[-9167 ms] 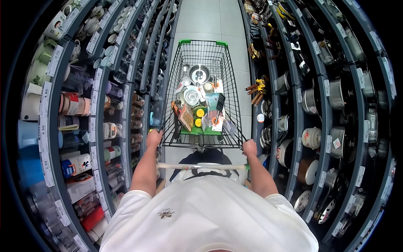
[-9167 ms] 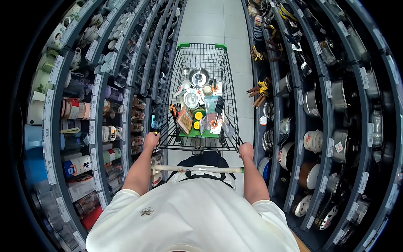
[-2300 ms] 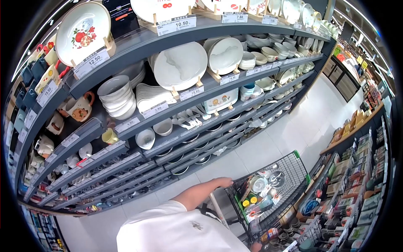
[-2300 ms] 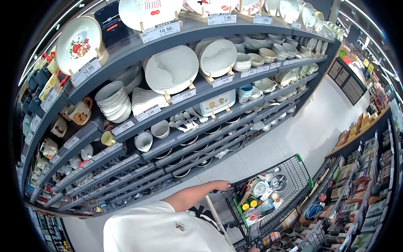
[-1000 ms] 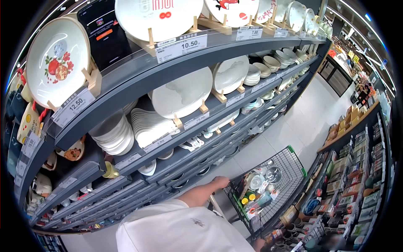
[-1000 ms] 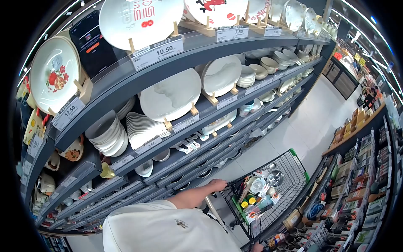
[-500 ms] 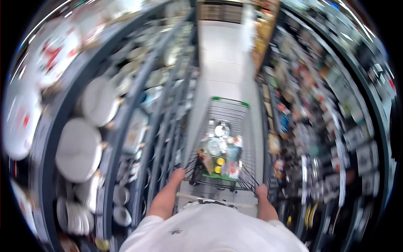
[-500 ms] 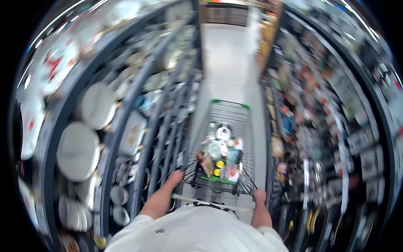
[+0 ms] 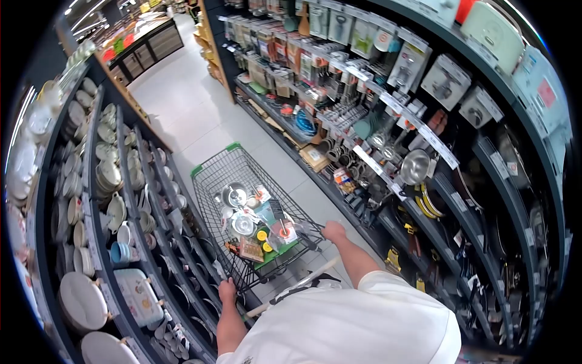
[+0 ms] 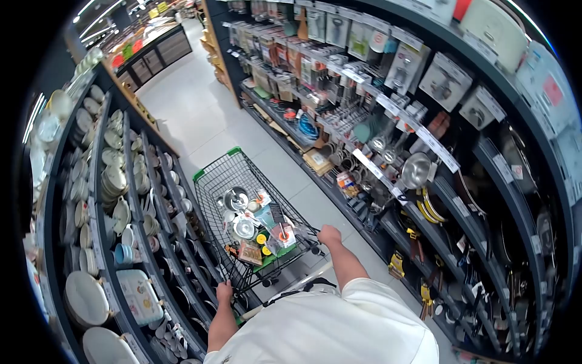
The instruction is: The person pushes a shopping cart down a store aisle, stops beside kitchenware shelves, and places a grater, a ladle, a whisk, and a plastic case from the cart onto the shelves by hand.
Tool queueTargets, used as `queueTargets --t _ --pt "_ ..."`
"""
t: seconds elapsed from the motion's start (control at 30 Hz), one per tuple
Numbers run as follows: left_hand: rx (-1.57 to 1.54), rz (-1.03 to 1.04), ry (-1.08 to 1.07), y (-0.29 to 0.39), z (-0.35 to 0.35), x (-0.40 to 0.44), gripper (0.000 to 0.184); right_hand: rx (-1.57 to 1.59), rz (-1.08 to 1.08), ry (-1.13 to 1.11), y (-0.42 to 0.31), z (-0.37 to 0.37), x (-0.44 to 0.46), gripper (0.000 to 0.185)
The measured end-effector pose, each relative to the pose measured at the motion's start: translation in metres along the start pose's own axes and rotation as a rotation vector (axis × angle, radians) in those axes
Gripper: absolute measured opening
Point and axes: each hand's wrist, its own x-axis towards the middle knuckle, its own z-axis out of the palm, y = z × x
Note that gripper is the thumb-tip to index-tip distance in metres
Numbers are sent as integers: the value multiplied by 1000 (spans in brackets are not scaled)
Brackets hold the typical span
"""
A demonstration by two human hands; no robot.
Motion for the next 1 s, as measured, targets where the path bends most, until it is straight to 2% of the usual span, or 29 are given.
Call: queueTargets --t 0.1,0.13,0.53,0.7,0.73,1.0 --pt "39 57 42 -2 7 6 47 20 -2 27 0 -9 -3 30" --pt "33 45 -2 3 2 4 45 53 60 -83 -8 -25 -10 35" --pt "39 31 -39 1 11 16 43 29 -2 6 -6 -32 -19 51" --pt "19 19 -52 0 16 21 44 50 -20 14 -4 -33 -18 48" --pt "49 6 -68 18 0 3 43 57 -20 16 -3 -32 -18 47" --pt "109 -4 -82 7 9 21 45 88 -22 4 2 -30 -27 49"
